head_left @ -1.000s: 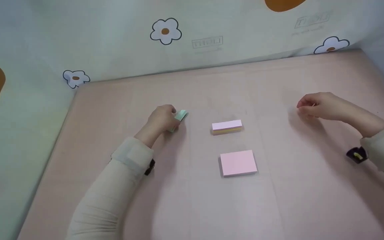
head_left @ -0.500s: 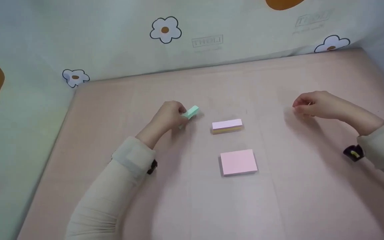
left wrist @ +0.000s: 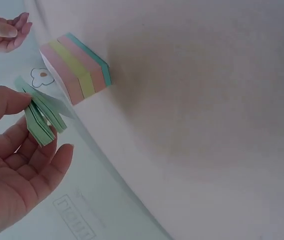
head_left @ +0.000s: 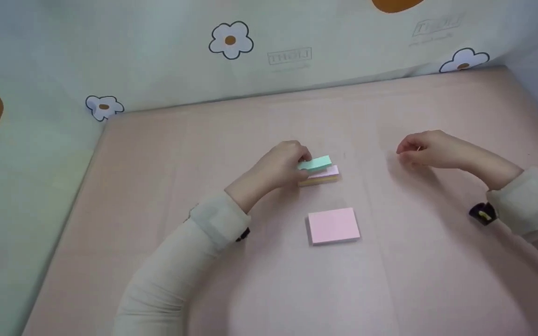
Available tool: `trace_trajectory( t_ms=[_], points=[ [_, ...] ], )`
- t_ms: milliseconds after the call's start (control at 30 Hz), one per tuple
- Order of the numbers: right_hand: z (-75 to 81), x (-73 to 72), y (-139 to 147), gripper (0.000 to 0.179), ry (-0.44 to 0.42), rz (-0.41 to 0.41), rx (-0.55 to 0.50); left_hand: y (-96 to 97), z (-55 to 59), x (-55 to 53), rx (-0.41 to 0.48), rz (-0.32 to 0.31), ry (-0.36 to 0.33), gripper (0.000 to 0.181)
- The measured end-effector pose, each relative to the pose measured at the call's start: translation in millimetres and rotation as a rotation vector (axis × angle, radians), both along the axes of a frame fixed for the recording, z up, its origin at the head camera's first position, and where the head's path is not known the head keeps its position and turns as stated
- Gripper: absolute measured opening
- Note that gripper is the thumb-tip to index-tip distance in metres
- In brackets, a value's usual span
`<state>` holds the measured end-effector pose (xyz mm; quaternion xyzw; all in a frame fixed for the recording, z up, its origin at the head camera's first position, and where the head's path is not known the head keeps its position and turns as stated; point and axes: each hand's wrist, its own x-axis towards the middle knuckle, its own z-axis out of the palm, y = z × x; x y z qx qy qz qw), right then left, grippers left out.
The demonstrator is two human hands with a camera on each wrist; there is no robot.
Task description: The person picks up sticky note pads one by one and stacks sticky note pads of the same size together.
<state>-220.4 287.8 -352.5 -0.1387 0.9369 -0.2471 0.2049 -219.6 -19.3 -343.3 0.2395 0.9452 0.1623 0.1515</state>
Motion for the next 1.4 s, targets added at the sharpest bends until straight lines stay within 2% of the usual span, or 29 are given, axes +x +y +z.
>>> trace_trajectory(
  t_ms=[167,367,1033,1200,1400],
  points=[
    [-3.3,-1.7,-4,0.02,0.018,0.033,0.004,10.4,-3.1,-1.3,-0.046,-0.053,0.02,0.027],
    [-5.4,-2.0,-4,0.019,0.01,0.045,0.006,15.0,-7.4,-2.1,-0.093,-0.073,0.031,0.028],
    [-7.7,-0.6,-5,0.018,0.028,0.051,0.01,12.0,-14.8,-1.8,-0.06,-0.109,0.039,0.035],
    [-5.6,6.3,-19,0.018,0.116,0.036,-0.023,9.2,-17.1,-1.0,-0.077,-0.106,0.044,0.038],
    [-4.7,15.8,-56,0.025,0.264,0.144,-0.055,6.3,-18.5,-0.5,-0.085,-0.079,0.029,0.037]
  ],
)
